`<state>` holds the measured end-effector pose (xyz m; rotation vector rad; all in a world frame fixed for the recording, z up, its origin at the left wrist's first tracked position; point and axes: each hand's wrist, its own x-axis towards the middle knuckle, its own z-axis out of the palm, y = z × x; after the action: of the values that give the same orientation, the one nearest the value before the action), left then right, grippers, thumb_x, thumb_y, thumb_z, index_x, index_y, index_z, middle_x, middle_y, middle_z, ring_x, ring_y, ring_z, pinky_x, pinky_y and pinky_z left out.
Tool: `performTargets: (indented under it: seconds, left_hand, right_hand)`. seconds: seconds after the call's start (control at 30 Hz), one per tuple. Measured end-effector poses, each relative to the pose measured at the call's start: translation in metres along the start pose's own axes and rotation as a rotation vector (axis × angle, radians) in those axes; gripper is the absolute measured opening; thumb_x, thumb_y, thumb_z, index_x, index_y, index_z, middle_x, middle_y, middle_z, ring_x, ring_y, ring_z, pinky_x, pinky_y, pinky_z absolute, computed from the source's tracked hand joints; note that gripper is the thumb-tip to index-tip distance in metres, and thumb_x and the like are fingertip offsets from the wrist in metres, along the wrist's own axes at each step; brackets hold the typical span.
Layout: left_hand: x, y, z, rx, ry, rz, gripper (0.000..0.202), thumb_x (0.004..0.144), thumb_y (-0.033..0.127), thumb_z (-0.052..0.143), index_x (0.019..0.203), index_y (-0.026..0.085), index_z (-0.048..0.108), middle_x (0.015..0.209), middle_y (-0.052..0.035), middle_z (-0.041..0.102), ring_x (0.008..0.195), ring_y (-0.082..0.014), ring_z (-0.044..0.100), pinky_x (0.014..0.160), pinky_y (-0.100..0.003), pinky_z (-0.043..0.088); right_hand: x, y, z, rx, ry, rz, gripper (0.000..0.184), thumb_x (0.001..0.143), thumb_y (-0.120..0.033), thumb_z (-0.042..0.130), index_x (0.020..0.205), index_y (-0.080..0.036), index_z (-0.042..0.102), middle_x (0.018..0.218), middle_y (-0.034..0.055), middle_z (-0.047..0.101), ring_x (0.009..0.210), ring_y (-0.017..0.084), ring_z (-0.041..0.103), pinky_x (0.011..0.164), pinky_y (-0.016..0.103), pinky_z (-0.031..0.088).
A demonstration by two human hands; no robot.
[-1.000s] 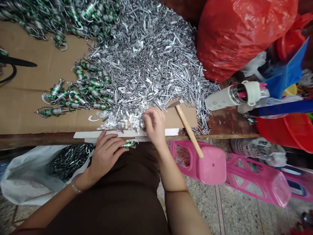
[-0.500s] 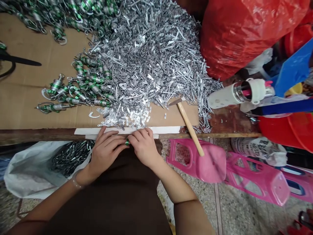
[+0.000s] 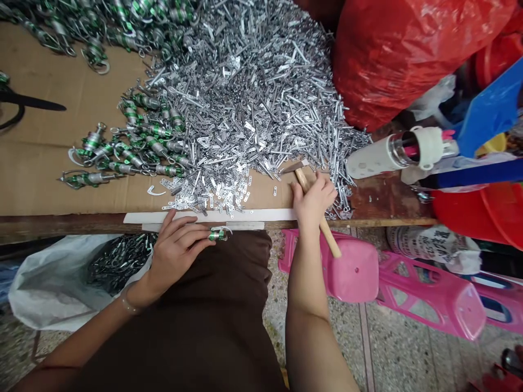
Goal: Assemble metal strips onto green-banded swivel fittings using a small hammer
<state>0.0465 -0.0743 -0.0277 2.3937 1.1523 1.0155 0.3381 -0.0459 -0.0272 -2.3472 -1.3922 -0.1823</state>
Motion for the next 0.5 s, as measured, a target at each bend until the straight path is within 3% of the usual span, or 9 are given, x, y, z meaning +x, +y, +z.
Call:
performTargets:
  seconds: [0.07,0.13,0.23,0.3,0.33,0.4,0.5]
  left_hand:
    - [0.000,0.001,0.000,-0.004,0.005,-0.017,0.006,0.076,0.022,0.067,0.079,0.019,0.062,0.077,0.0025,0.069,0.087,-0.0189,0.059,0.104,-0.050,0.035]
    - [0.000,0.001,0.000,-0.007,-0.002,-0.031,0.004,0.078,0.022,0.065,0.078,0.020,0.063,0.077,0.0028,0.069,0.087,-0.0185,0.059,0.104,-0.050,0.034]
    - [0.000,0.001,0.000,-0.009,-0.009,-0.028,0.004,0.079,0.024,0.064,0.079,0.020,0.063,0.079,0.0027,0.069,0.088,-0.0184,0.059,0.105,-0.050,0.034]
    - [0.000,0.001,0.000,-0.013,-0.014,-0.034,0.004,0.078,0.023,0.065,0.079,0.020,0.063,0.079,0.0029,0.069,0.088,-0.0185,0.059,0.105,-0.050,0.034]
    - [0.000,0.000,0.000,-0.014,-0.019,-0.038,0.004,0.078,0.023,0.065,0.079,0.020,0.063,0.078,0.0029,0.069,0.088,-0.0186,0.058,0.105,-0.050,0.033]
    - [0.000,0.000,-0.001,-0.016,-0.026,-0.037,0.004,0.078,0.023,0.065,0.080,0.020,0.063,0.079,0.0029,0.069,0.089,-0.0187,0.058,0.105,-0.051,0.033]
    - [0.000,0.000,-0.001,-0.015,-0.029,-0.024,0.005,0.078,0.023,0.065,0.081,0.020,0.063,0.081,0.0025,0.070,0.090,-0.0192,0.058,0.105,-0.051,0.033]
  right_hand:
    - [0.018,0.010,0.005,-0.076,-0.095,0.049,0.035,0.081,-0.037,0.051,0.105,-0.011,0.056,0.103,0.0181,0.054,0.100,0.031,0.047,0.086,0.048,0.036]
    - [0.017,0.004,0.000,-0.071,-0.128,0.029,0.029,0.086,-0.035,0.042,0.097,-0.012,0.057,0.096,0.0162,0.057,0.094,0.028,0.051,0.080,0.042,0.039]
    - [-0.018,-0.026,-0.028,0.035,-0.169,-0.060,0.036,0.092,-0.032,0.025,0.094,-0.015,0.057,0.080,0.0110,0.060,0.072,0.021,0.055,0.064,0.033,0.041]
    - [-0.050,-0.048,-0.049,0.143,-0.429,-0.252,0.032,0.092,-0.036,0.032,0.093,-0.018,0.058,0.070,0.0053,0.062,0.058,0.017,0.055,0.054,0.029,0.040]
    - [-0.065,-0.057,-0.057,0.205,-0.522,-0.373,0.027,0.091,-0.035,0.037,0.095,-0.020,0.058,0.073,0.0045,0.064,0.060,0.016,0.057,0.055,0.027,0.042]
    - [-0.088,-0.069,-0.066,0.312,-0.471,-0.522,0.026,0.092,-0.030,0.035,0.101,-0.019,0.058,0.075,0.0053,0.065,0.066,0.016,0.060,0.060,0.027,0.045]
    - [-0.104,-0.077,-0.066,0.274,-0.406,-0.589,0.031,0.093,-0.029,0.031,0.107,-0.019,0.056,0.072,0.0060,0.064,0.064,0.017,0.059,0.056,0.027,0.045]
